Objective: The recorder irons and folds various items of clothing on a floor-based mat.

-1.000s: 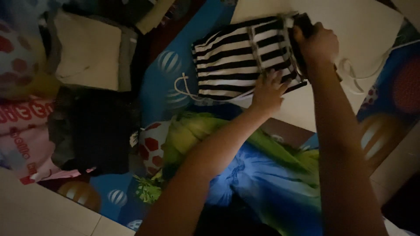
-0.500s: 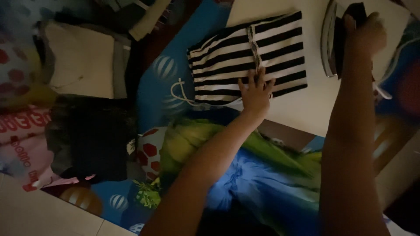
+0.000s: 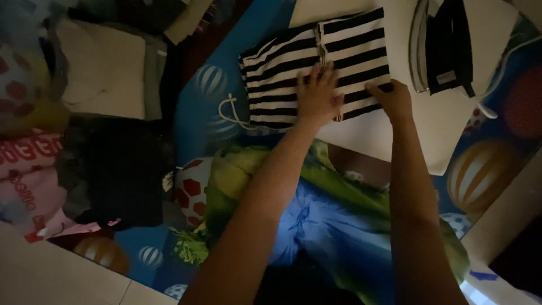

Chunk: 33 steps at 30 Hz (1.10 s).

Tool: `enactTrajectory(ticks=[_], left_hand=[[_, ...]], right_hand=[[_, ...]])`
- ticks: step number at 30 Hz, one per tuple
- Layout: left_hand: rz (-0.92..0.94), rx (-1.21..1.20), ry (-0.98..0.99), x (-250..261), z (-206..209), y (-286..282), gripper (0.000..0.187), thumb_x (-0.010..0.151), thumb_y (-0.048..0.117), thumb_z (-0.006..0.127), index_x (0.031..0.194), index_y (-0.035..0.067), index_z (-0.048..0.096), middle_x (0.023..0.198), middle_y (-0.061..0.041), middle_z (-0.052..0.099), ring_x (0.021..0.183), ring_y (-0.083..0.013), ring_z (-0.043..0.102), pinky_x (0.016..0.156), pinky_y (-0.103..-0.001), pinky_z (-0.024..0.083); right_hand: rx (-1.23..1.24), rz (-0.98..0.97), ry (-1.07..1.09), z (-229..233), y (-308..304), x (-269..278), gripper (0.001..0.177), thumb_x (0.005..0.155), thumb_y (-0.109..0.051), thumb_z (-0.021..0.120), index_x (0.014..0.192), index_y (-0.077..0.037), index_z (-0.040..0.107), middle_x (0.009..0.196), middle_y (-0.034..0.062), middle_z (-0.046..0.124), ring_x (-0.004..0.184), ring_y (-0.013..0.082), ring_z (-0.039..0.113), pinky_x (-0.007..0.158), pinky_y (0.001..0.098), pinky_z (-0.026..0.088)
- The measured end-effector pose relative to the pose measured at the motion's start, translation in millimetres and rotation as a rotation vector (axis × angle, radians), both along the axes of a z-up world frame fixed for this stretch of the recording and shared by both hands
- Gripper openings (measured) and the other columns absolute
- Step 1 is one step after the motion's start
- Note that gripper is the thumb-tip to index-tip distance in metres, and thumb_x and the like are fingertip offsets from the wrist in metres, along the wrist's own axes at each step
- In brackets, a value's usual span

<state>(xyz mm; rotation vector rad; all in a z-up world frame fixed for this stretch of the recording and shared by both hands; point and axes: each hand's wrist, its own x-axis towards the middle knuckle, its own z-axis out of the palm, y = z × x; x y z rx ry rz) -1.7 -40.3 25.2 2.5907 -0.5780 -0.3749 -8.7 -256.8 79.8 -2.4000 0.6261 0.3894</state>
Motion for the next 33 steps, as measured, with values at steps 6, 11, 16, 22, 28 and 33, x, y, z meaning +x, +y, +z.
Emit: enactTrajectory(ticks=[6, 11, 16, 22, 28, 33], left_hand=[[0.144, 0.081, -0.159, 12, 7, 3, 0.074, 0.092, 0.056, 0.060, 0.156, 0.027, 0.038, 0.169, -0.008, 0.006, 0.156, -0.0378, 0.007, 0.117, -0.081, 0.014], [0.517, -0.682, 0.426, 63, 30, 14, 0.075, 0.097, 0.062, 0.059, 0.152, 0.011, 0.052, 0.156, -0.015, 0.055, 0.135, -0.0278, 0.063, 0.115, -0.044, 0.051], [0.314, -1.142, 0.417, 114, 24, 74, 0.064, 0.101, 0.054, 0.061, 0.138, 0.003, 0.056, 0.136, -0.018, 0.061, 0.122, -0.0307, 0.062, 0.103, -0.043, 0.049], [0.622, -1.099, 0.299, 113, -63, 162, 0.061, 0.081, 0.031, 0.088, 0.130, 0.005, 0.062, 0.122, -0.015, 0.074, 0.109, -0.0305, 0.075, 0.090, -0.045, 0.063], [0.674, -0.857, -0.008, 109, -88, 191, 0.052, 0.088, 0.015, 0.078, 0.135, 0.003, 0.059, 0.124, -0.017, 0.072, 0.115, -0.0332, 0.069, 0.097, -0.044, 0.055], [0.847, -0.403, 0.127, 101, -64, 185, 0.039, 0.093, 0.033, 0.074, 0.124, 0.007, 0.073, 0.122, -0.015, 0.076, 0.113, -0.0297, 0.075, 0.099, -0.040, 0.058]], right_hand=[[0.361, -0.025, -0.115, -2, -10, -5, 0.043, 0.089, -0.018, 0.083, 0.122, 0.001, 0.063, 0.107, 0.0084, 0.072, 0.093, 0.0195, 0.070, 0.077, 0.0346, 0.058], [-0.277, 0.268, -0.411, 66, 57, -12, 0.036, 0.091, -0.013, 0.082, 0.120, 0.000, 0.064, 0.102, 0.0168, 0.073, 0.090, 0.0348, 0.072, 0.075, 0.0408, 0.057], [-0.579, 0.538, -0.680, 80, 165, -29, 0.024, 0.090, -0.009, 0.073, 0.114, -0.010, 0.067, 0.101, 0.0118, 0.070, 0.088, 0.0339, 0.066, 0.072, 0.0439, 0.056], [-0.470, 0.859, -0.752, 40, 244, -78, 0.049, 0.086, -0.011, 0.068, 0.134, -0.007, 0.062, 0.129, 0.0138, 0.064, 0.102, 0.0335, 0.062, 0.083, 0.0449, 0.054], [0.101, 0.827, -0.657, 16, 237, -97, 0.047, 0.085, -0.008, 0.069, 0.131, -0.006, 0.061, 0.131, 0.0178, 0.063, 0.113, 0.0402, 0.062, 0.094, 0.0489, 0.052], [-0.257, 0.308, -0.651, -2, 189, -80, 0.041, 0.089, -0.019, 0.078, 0.123, 0.000, 0.064, 0.121, 0.0251, 0.064, 0.109, 0.0436, 0.061, 0.093, 0.0517, 0.050]])
